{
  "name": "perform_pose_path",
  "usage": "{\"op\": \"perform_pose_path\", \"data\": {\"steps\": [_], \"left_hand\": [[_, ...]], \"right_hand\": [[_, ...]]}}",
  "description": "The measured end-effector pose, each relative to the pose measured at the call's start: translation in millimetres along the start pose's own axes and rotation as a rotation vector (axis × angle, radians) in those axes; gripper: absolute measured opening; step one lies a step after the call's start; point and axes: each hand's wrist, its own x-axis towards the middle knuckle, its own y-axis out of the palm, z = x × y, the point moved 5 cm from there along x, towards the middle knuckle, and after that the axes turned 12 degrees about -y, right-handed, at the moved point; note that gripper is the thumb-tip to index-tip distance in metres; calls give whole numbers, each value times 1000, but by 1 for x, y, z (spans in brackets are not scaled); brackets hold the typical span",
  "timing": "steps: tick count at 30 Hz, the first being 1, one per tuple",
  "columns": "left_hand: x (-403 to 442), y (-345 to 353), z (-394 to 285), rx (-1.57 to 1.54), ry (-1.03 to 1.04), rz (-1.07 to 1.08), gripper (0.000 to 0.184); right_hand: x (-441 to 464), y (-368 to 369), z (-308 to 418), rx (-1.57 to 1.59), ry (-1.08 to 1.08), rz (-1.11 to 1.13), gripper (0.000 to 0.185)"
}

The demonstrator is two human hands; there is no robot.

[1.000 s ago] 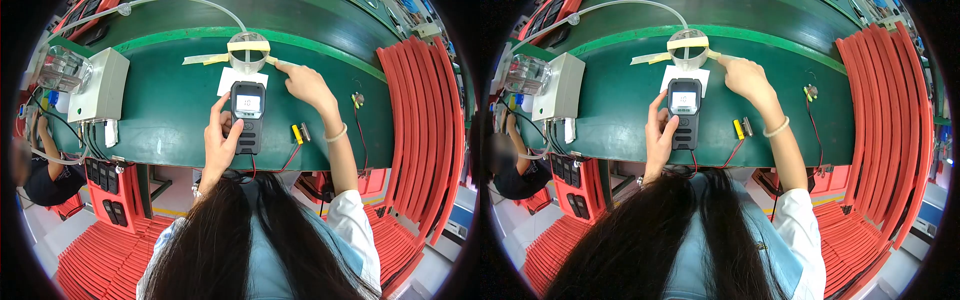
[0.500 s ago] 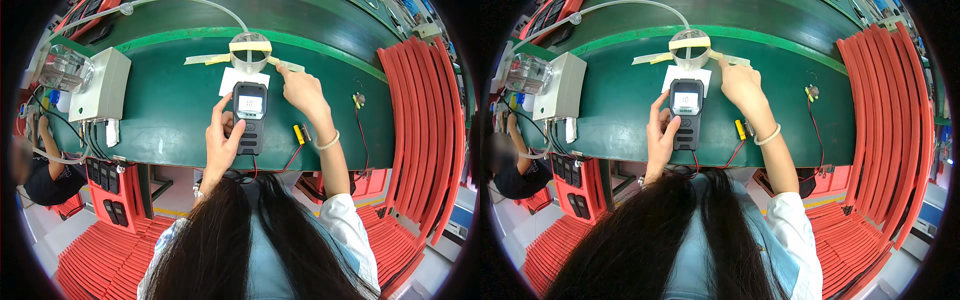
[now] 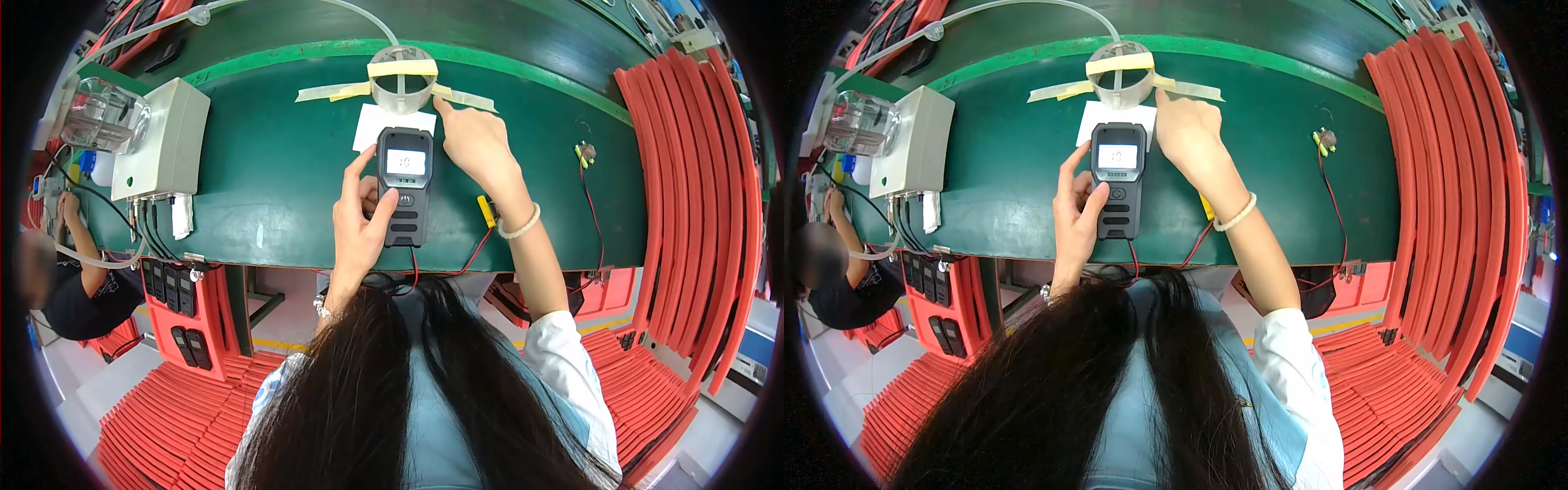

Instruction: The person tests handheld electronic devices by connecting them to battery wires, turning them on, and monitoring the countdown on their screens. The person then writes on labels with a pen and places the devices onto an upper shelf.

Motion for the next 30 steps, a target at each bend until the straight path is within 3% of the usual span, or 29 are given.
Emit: {"op": "perform_pose_path", "data": {"steps": [3,5,7,15,21,30], "left_hand": [[-2,0,2,-2,-13,20,56],[-2,3,-1,-86,-16,11,56],[-3,2,0,-62,-34,11,56],[-4,0,0,-18,-31,0,56],[-3,2,-5,11,-54,20,56],[-2,3,-2,-40,-26,22,56]], "right_hand": [[6,6,-7,8,9,-16,42],[15,6,-14,52,-74,-143,41],[23,7,-18,7,-14,-60,41],[11,15,-1,-4,6,-90,42],[23,6,-9,-46,-14,-87,32],[8,6,-8,-51,-31,-102,38]]}}
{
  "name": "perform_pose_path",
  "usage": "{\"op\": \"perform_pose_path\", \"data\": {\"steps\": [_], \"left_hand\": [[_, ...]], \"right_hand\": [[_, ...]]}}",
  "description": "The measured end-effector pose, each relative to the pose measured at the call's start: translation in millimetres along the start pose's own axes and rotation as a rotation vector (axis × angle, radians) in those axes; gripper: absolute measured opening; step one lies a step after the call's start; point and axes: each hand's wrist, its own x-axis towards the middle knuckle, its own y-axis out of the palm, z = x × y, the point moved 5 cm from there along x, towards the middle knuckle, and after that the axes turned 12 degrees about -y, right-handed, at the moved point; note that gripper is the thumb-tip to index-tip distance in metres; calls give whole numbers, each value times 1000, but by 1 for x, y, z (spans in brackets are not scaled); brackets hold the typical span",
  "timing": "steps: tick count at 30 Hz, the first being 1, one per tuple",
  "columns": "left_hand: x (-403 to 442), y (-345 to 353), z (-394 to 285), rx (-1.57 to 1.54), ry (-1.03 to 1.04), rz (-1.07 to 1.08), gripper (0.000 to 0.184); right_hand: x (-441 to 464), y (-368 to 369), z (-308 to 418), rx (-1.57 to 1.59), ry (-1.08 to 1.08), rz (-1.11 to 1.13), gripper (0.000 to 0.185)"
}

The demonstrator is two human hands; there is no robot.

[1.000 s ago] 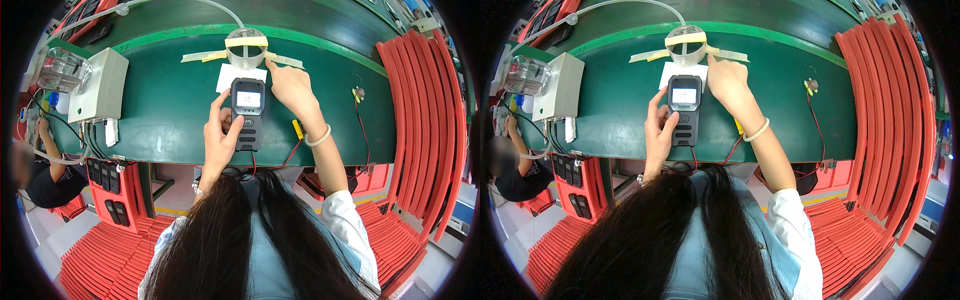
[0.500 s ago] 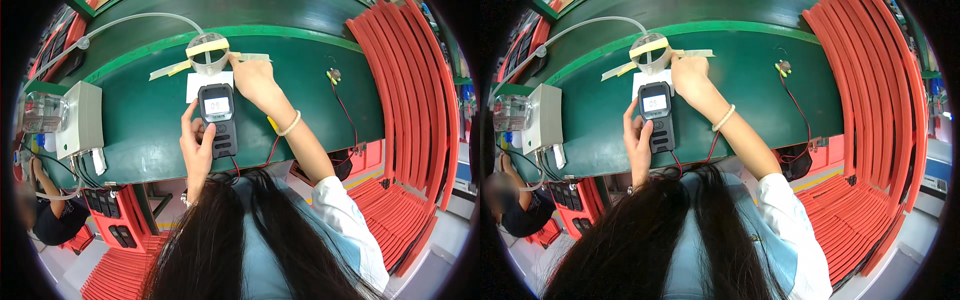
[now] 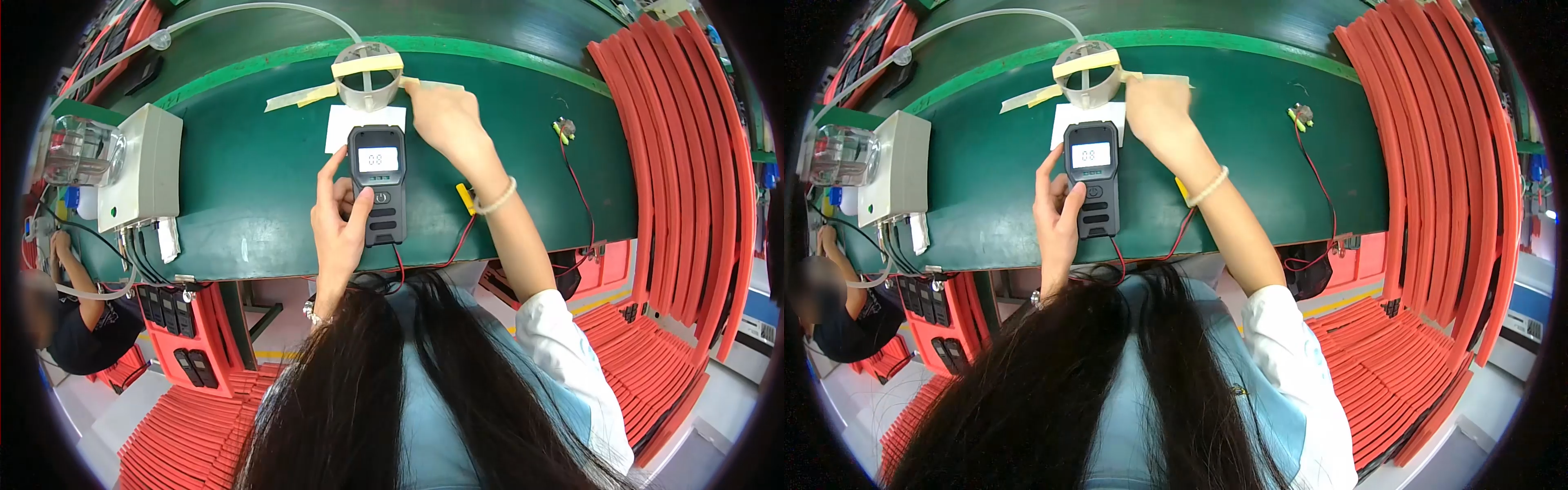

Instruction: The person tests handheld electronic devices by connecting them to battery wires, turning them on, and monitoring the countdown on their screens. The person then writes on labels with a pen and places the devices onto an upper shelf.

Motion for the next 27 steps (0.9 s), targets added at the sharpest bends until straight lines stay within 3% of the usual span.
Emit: {"op": "perform_pose_path", "data": {"steps": [5,12,17,22,27], "left_hand": [[2,-2,4,19,1,6,57],[2,0,3,13,4,-9,56],[1,-3,2,22,-14,8,55],[2,-1,2,-93,-19,18,54],[2,-2,4,-69,-24,6,53]], "right_hand": [[-23,-6,-10,92,54,124,53],[2,0,-23,87,102,78,48],[-1,3,-34,275,99,89,47],[-21,-1,-28,179,109,109,47],[-22,0,-37,161,-6,-78,44]]}}
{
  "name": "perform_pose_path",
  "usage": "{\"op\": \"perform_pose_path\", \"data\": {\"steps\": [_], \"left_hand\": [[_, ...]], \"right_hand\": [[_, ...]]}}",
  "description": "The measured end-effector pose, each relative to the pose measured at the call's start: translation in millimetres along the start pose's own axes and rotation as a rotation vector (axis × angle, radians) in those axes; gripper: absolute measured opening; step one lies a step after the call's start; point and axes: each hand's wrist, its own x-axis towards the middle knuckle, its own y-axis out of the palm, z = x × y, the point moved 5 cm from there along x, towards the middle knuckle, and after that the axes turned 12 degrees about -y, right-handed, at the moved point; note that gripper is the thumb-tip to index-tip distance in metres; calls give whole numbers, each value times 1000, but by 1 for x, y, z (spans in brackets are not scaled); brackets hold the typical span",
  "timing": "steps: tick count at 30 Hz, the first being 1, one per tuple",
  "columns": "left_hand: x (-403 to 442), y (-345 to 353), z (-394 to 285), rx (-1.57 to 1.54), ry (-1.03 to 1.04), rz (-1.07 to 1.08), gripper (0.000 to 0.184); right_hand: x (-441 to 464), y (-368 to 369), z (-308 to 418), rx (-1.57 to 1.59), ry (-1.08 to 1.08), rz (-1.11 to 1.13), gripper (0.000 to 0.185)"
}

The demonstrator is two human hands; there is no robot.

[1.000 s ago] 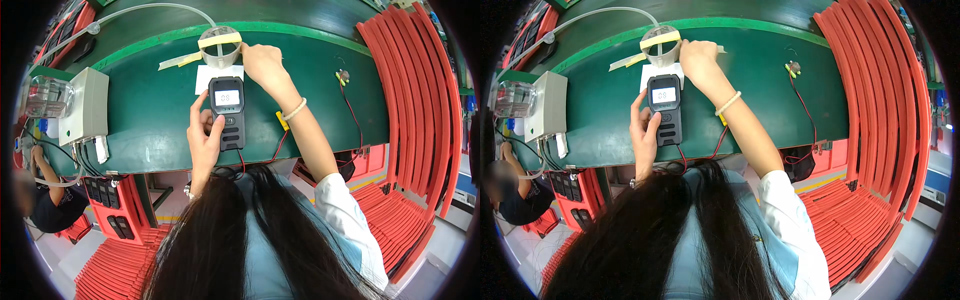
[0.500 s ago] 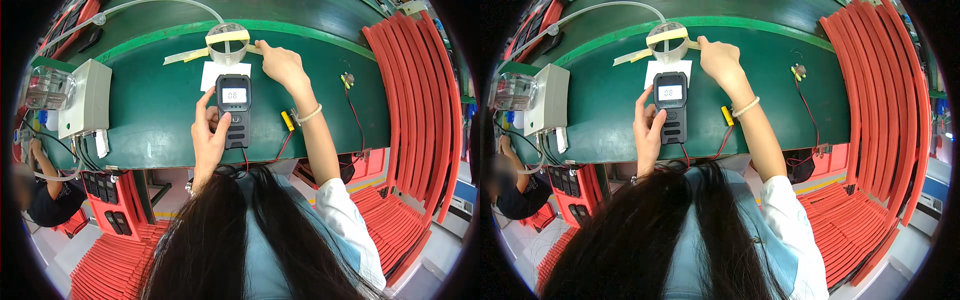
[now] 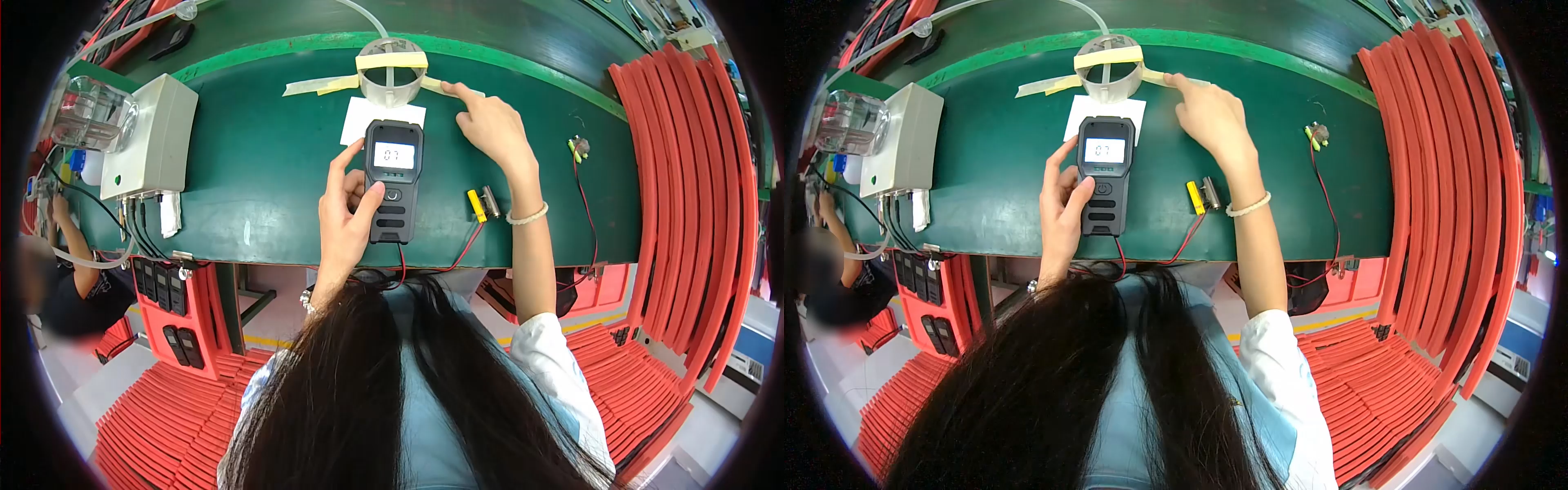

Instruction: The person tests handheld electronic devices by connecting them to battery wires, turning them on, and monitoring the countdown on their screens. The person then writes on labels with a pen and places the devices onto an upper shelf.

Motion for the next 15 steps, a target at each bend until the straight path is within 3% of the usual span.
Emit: {"op": "perform_pose_path", "data": {"steps": [1,3,6,15], "left_hand": [[0,0,1,-25,-5,8,53],[0,0,1,-71,-14,-1,53],[0,-1,2,-87,-18,-3,53],[-1,-2,3,8,12,-17,53]], "right_hand": [[-2,4,-5,4,-1,6,44],[-6,4,-14,171,-21,-203,36],[-6,6,-23,318,47,-267,32],[-6,9,-20,255,13,-289,31]]}}
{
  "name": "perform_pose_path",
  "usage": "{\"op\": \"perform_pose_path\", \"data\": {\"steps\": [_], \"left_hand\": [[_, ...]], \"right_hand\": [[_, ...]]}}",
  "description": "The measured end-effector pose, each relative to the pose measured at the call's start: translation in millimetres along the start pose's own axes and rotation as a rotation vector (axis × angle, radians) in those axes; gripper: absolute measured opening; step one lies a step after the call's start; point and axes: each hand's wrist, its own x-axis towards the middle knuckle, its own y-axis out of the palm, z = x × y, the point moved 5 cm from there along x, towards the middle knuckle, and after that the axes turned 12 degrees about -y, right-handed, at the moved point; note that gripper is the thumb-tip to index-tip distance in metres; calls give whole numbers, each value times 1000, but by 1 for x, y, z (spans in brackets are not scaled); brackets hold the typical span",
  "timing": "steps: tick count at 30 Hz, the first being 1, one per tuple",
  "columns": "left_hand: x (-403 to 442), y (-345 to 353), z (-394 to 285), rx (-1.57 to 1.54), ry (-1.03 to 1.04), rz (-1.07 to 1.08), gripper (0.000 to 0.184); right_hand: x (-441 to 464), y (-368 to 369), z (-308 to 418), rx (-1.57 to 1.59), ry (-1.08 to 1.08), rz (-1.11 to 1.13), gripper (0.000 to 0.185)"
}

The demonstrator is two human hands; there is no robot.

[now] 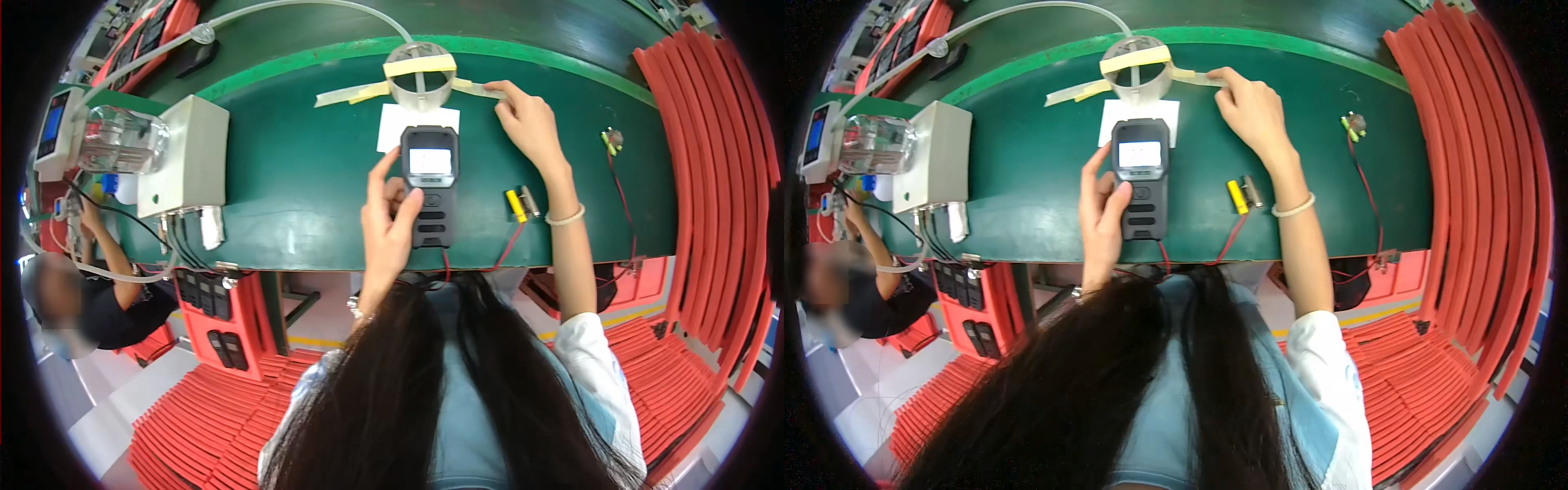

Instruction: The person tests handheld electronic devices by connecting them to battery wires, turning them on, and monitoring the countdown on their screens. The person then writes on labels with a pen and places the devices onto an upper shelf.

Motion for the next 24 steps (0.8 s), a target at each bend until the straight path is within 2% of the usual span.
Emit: {"op": "perform_pose_path", "data": {"steps": [9,11,24], "left_hand": [[-1,1,2,-65,-36,5,54],[-2,1,2,26,-78,46,54],[-1,1,3,21,-19,-19,56]], "right_hand": [[0,-2,3,-11,17,8,27],[-2,-3,1,-9,19,19,28],[-2,1,5,-7,-1,41,31]]}}
